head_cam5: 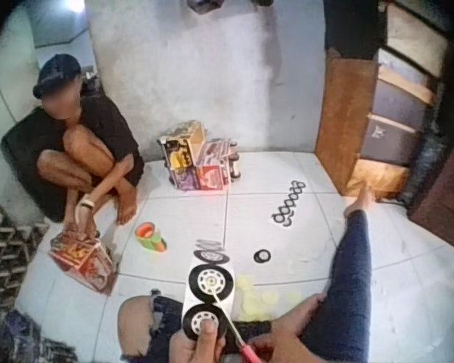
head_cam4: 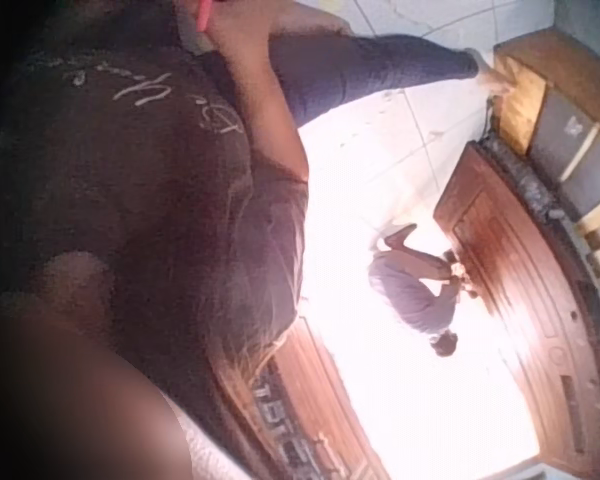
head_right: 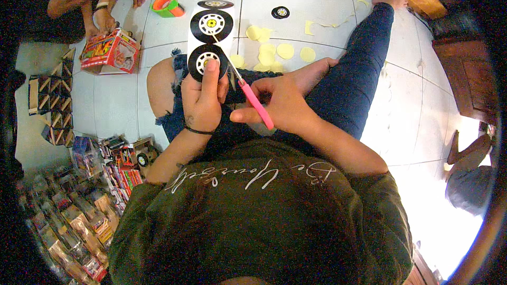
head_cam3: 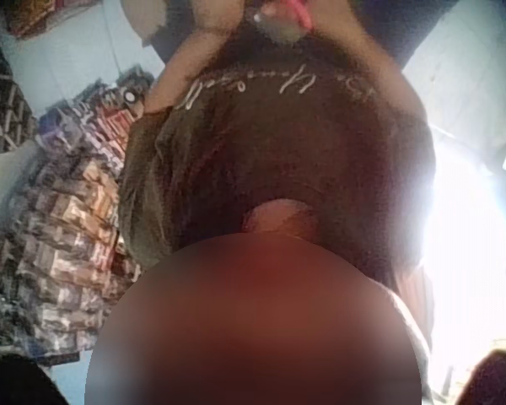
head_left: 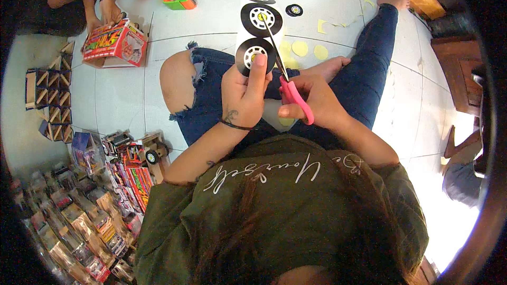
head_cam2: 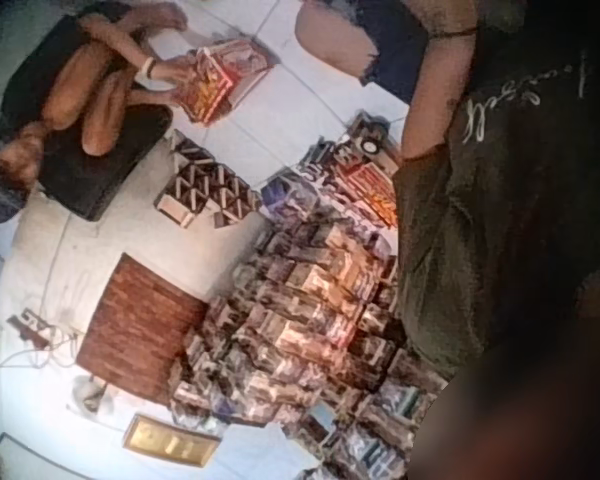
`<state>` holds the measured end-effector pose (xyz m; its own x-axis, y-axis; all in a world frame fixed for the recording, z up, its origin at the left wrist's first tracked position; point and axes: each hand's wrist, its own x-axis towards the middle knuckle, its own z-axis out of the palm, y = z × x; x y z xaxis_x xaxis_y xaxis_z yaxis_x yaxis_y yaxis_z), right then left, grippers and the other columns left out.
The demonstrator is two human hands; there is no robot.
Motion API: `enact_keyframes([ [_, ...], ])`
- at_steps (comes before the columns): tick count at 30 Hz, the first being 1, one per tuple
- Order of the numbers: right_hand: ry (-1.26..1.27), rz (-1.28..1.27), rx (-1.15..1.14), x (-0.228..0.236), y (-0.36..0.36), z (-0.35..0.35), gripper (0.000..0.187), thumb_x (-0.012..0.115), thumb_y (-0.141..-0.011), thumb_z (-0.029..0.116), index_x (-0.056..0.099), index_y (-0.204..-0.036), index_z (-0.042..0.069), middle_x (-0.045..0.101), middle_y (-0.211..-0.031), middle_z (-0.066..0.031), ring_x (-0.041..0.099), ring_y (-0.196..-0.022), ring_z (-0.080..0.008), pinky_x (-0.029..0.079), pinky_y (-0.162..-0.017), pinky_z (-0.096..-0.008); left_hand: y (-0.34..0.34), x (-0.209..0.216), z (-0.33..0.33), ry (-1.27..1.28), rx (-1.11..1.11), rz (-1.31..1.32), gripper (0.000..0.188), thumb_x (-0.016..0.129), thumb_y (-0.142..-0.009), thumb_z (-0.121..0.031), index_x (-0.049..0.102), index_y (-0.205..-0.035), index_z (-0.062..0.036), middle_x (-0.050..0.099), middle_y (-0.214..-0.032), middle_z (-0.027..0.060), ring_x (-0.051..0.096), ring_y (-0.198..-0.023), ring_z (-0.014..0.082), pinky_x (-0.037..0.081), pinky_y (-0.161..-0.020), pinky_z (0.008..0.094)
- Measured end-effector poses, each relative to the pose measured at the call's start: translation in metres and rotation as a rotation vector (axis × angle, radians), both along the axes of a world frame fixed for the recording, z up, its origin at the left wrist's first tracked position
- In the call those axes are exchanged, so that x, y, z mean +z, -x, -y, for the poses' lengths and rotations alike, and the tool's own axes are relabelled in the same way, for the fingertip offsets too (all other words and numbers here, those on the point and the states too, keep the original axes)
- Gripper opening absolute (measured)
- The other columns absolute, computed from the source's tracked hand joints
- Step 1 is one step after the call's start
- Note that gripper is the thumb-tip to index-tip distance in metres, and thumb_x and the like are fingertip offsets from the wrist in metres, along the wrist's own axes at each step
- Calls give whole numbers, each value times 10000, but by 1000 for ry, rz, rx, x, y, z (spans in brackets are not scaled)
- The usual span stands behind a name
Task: The person sits on the floor and uses pink-handled scissors to cut out circular paper wheel designs from a printed sheet. They hold the paper with one hand and carefully cut around the perimeter of each wheel, placing the cut pieces on the floor.
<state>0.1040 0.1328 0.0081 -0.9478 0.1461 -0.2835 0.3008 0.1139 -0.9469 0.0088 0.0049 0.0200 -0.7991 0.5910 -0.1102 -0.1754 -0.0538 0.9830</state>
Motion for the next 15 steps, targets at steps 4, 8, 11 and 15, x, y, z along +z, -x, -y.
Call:
enact_keyframes([
  [4,208,-18,-48,8,-1,8,476,782,-579,399,590,-748,-2,546,-607,-12,474,-530,-68,385,-471,-215,-6,4,1,-51,10,-39,315,486,-888,-275,534,-714,-17,513,-613,-13,440,-547,35,338,-478,187],
  [8,198,18,-10,13,0,5,483,785,-580,390,586,-779,-2,554,-629,-16,485,-539,-68,389,-477,-209,-7,3,1,21,34,-191,312,482,-887,-243,534,-691,-6,511,-572,9,444,-524,57,348,-471,215],
  [11,202,31,18,15,1,2,486,781,-581,404,582,-768,1,556,-628,-17,493,-544,-70,393,-484,-208,-7,4,2,71,58,-271,311,480,-884,-215,527,-665,0,500,-534,29,437,-494,76,347,-458,239],
  [15,149,2,64,18,1,0,491,775,-583,421,577,-756,6,557,-629,-17,495,-549,-74,394,-489,-211,-9,9,3,59,55,-275,304,483,-880,-198,521,-654,3,500,-528,37,429,-475,92,343,-451,247],
])
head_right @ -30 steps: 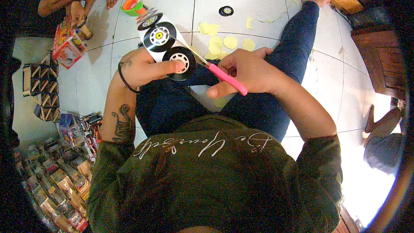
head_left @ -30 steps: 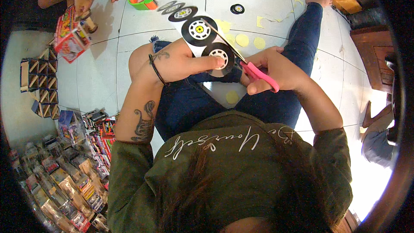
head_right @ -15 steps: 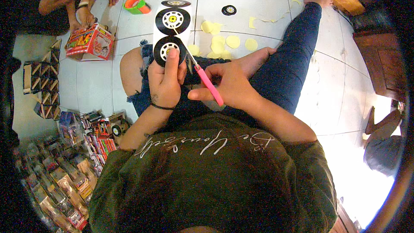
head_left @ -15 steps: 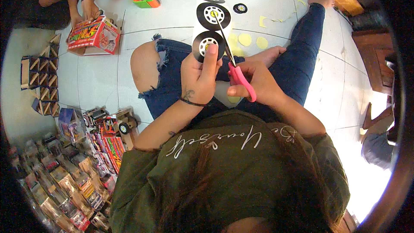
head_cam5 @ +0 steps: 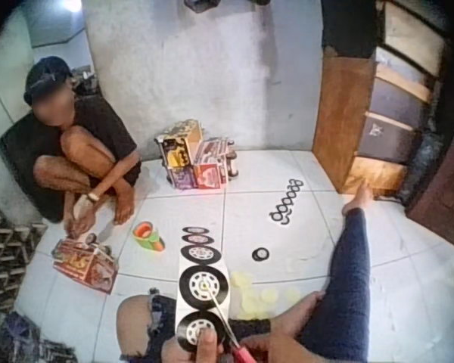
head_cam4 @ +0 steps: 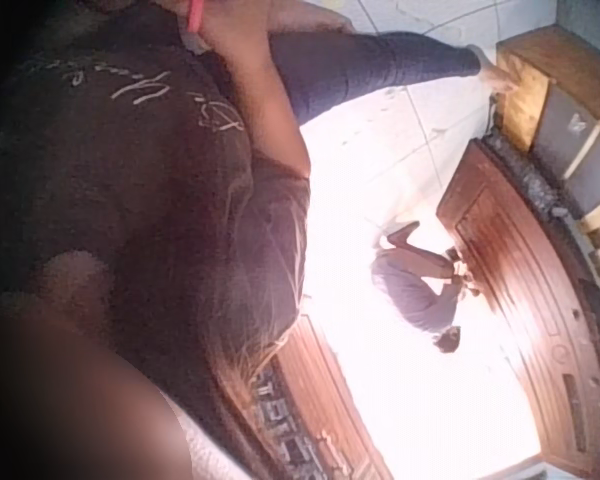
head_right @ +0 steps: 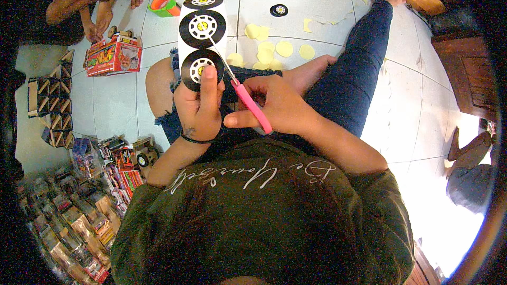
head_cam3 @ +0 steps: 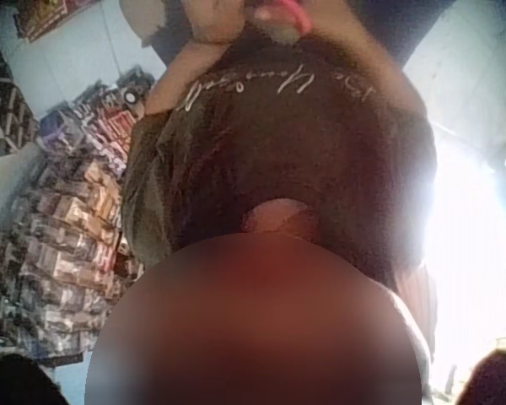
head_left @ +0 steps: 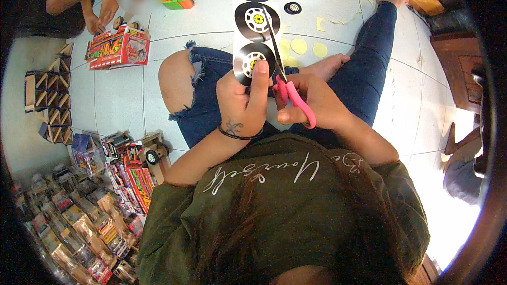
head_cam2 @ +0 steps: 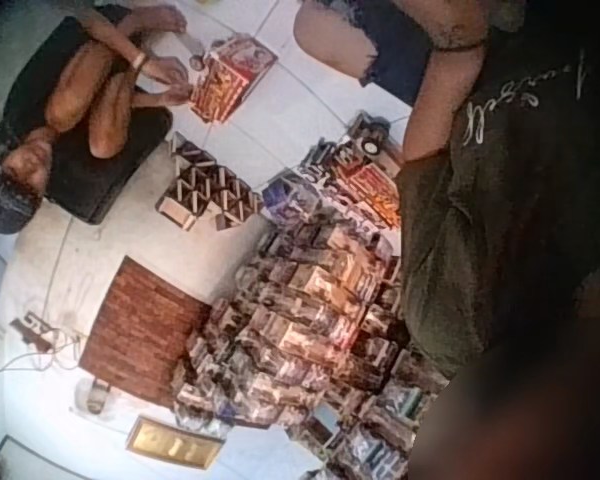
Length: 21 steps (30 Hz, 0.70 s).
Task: The person sits on the floor and uses pink-handled scissors to cut out circular paper wheel designs from a printed sheet. They hold the paper with one hand and carefully cut around the perimeter of each wheel, placing the cut pieces on the floor.
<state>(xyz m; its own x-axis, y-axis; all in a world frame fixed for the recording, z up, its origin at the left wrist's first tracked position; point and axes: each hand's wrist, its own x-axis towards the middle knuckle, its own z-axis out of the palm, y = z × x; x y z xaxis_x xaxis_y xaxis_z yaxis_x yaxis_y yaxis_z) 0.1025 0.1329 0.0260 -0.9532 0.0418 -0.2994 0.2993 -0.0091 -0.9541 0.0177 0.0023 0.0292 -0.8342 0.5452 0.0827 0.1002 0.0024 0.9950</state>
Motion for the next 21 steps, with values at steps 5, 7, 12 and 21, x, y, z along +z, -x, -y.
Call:
enact_keyframes([
  [5,37,6,12,0,0,0,483,772,-587,422,575,-750,11,557,-627,-16,494,-555,-81,396,-497,-222,0,1,-1,37,3,-118,289,475,-878,-175,513,-654,4,485,-519,48,424,-464,100,335,-443,249],
  [7,-14,2,39,0,-1,-1,478,771,-589,419,576,-750,14,557,-626,-18,496,-558,-84,398,-501,-224,-1,0,-1,26,11,-120,286,475,-877,-169,512,-653,5,482,-516,50,424,-462,100,334,-441,250],
  [12,-12,-31,4,-1,-1,1,486,770,-588,420,578,-753,5,550,-619,-19,489,-560,-81,391,-502,-225,-1,-1,-2,30,12,-98,288,478,-876,-163,511,-646,7,484,-516,52,428,-460,96,335,-437,250],
  [21,-33,-21,-54,-5,-1,6,520,771,-562,448,588,-752,-1,540,-605,-19,473,-554,-79,381,-505,-230,-4,1,-3,-11,23,-50,304,474,-882,-172,518,-638,3,500,-522,41,432,-466,83,340,-439,243],
])
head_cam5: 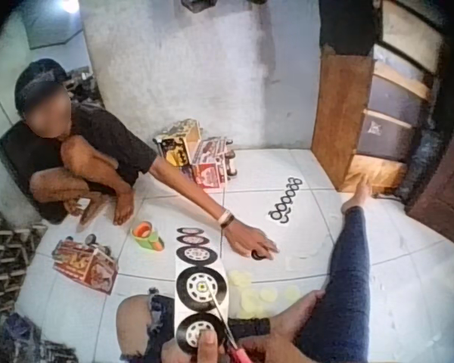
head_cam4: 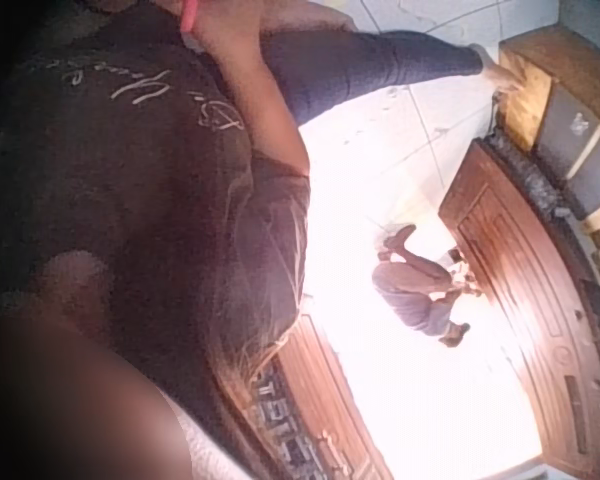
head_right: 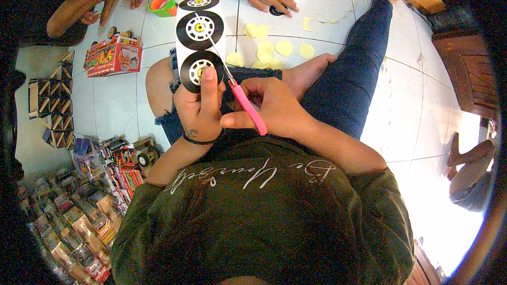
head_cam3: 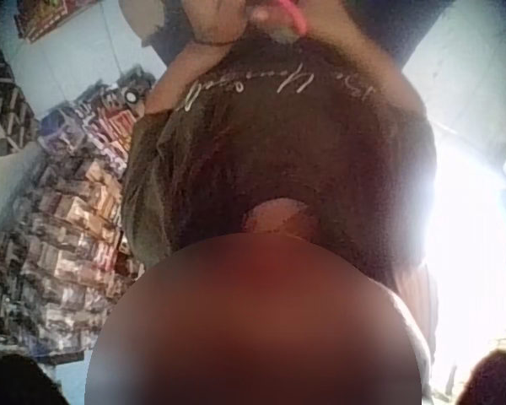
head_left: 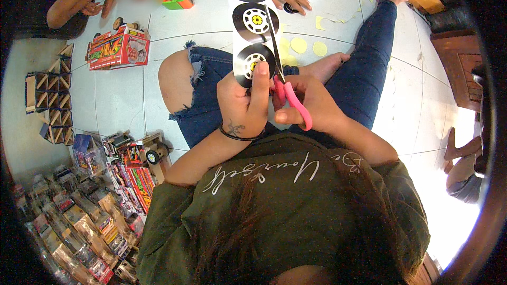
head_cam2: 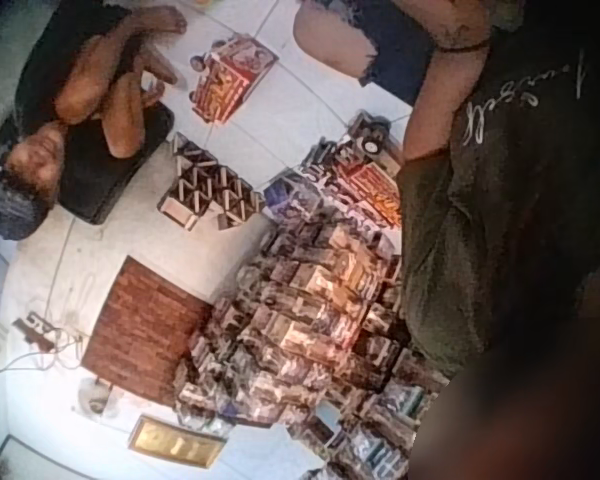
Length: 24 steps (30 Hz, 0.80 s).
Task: The person sits on the floor and uses pink-handled scissors to cut out circular paper wheel designs from a printed sheet. They hold the paper with one hand and carefully cut around the perimeter of each wheel, placing the cut pieces on the floor.
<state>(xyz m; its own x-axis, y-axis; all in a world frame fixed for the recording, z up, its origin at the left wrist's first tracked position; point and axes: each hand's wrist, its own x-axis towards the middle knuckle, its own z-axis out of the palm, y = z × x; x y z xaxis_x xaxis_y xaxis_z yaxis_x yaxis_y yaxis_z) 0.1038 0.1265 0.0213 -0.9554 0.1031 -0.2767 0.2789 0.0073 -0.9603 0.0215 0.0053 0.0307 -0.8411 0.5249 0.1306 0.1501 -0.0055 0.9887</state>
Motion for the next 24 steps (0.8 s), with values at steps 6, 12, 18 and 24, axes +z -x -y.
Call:
enact_keyframes([
  [6,-5,24,-9,3,-1,-1,484,772,-573,431,581,-709,8,546,-601,-15,475,-543,-75,382,-499,-224,0,1,0,-12,20,-27,300,481,-879,-166,518,-634,2,498,-522,39,417,-465,80,334,-438,240],
  [12,45,57,43,10,1,-9,448,776,-587,402,580,-702,16,563,-621,-16,496,-550,-75,393,-500,-216,5,2,2,24,-39,-53,296,483,-877,-167,515,-639,6,485,-520,37,414,-469,85,330,-439,246],
  [18,10,54,50,9,1,-12,466,780,-579,412,579,-706,12,565,-623,-21,499,-547,-84,395,-499,-218,8,5,2,40,-70,-44,299,491,-876,-184,519,-644,2,480,-521,32,416,-475,87,333,-444,247],
  [24,-50,23,52,9,1,-16,485,778,-570,431,578,-696,8,573,-619,-42,505,-546,-95,398,-500,-225,9,8,5,63,-109,35,307,500,-875,-202,523,-639,-7,493,-531,25,430,-484,81,342,-452,238],
])
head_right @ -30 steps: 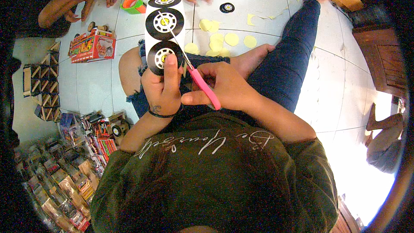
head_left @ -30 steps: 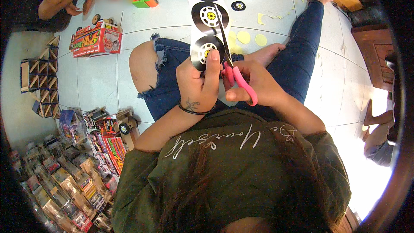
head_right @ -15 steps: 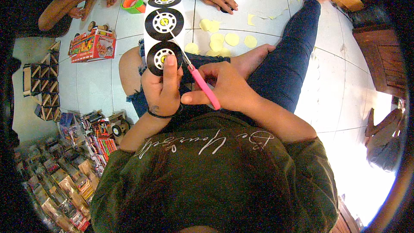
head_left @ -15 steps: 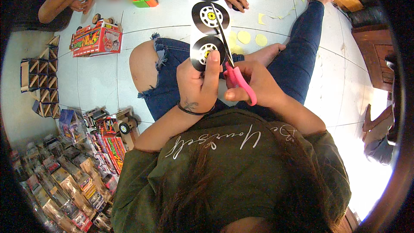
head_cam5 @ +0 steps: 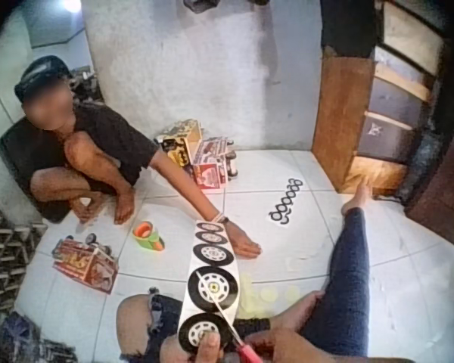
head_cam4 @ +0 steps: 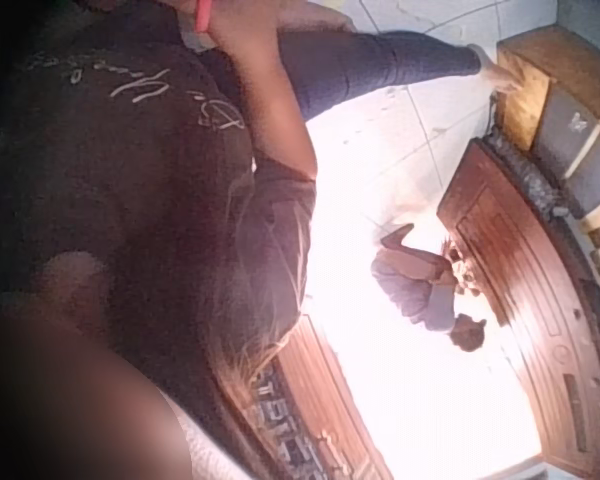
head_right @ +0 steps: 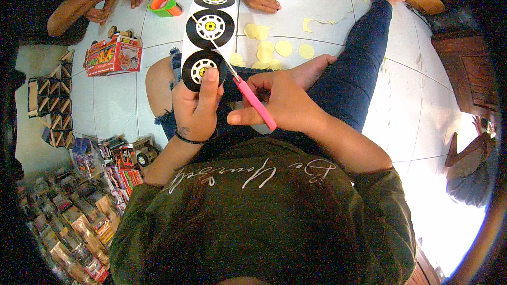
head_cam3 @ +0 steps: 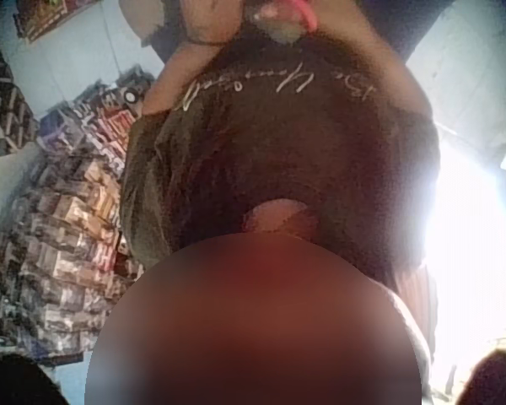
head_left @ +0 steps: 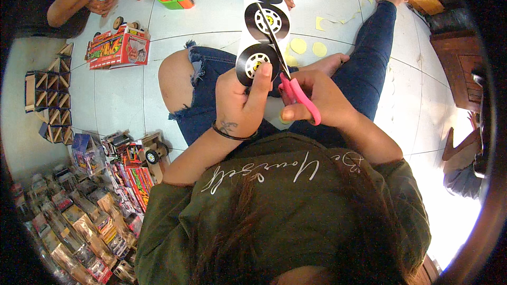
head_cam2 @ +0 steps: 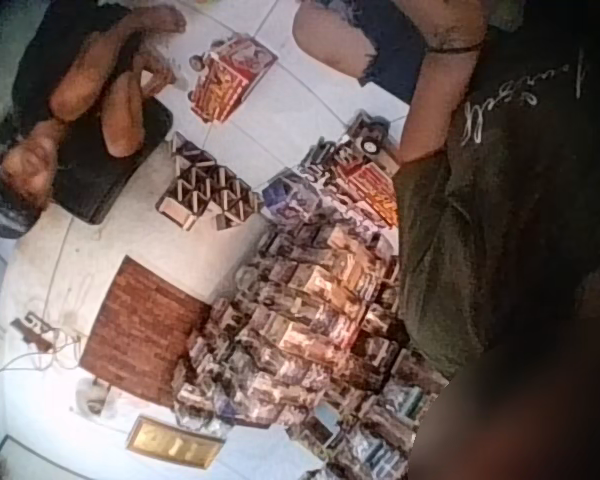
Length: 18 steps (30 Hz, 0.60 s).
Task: The person sits on the floor and uses pink-handled scissors to cut out circular paper wheel designs from a printed sheet. They hold the paper with one hand and carefully cut around the perimeter of each wheel, placing the cut pieces on the floor.
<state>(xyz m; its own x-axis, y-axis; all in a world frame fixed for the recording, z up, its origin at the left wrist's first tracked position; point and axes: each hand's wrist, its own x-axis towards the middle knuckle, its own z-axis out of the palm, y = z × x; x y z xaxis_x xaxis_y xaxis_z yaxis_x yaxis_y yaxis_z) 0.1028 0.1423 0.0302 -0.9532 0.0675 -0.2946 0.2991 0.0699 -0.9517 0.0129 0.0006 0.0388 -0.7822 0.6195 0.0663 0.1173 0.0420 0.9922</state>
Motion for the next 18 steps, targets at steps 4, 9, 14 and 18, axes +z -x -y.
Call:
enact_keyframes([
  [4,-25,9,12,2,1,-2,484,780,-566,425,577,-691,4,570,-604,-49,505,-536,-99,398,-496,-230,3,4,2,35,-45,-8,295,495,-876,-200,525,-653,-10,499,-535,25,437,-487,80,346,-455,236],
  [9,-27,-3,27,7,3,-5,468,779,-566,419,572,-653,8,563,-589,-49,496,-527,-102,387,-488,-236,5,7,4,41,-79,-3,281,496,-876,-197,525,-669,-9,503,-537,27,444,-481,88,348,-452,240],
  [14,-71,27,67,12,3,-10,469,778,-565,422,566,-629,8,539,-564,-33,473,-516,-98,367,-476,-234,9,10,8,62,-122,-23,304,502,-874,-199,513,-638,-9,494,-523,29,435,-473,84,343,-449,244],
  [18,-72,-2,95,13,5,-12,478,774,-568,430,563,-627,6,517,-542,-17,454,-503,-90,349,-464,-230,12,11,11,84,-152,-15,323,505,-874,-203,503,-617,-8,490,-514,28,421,-472,75,337,-446,243],
])
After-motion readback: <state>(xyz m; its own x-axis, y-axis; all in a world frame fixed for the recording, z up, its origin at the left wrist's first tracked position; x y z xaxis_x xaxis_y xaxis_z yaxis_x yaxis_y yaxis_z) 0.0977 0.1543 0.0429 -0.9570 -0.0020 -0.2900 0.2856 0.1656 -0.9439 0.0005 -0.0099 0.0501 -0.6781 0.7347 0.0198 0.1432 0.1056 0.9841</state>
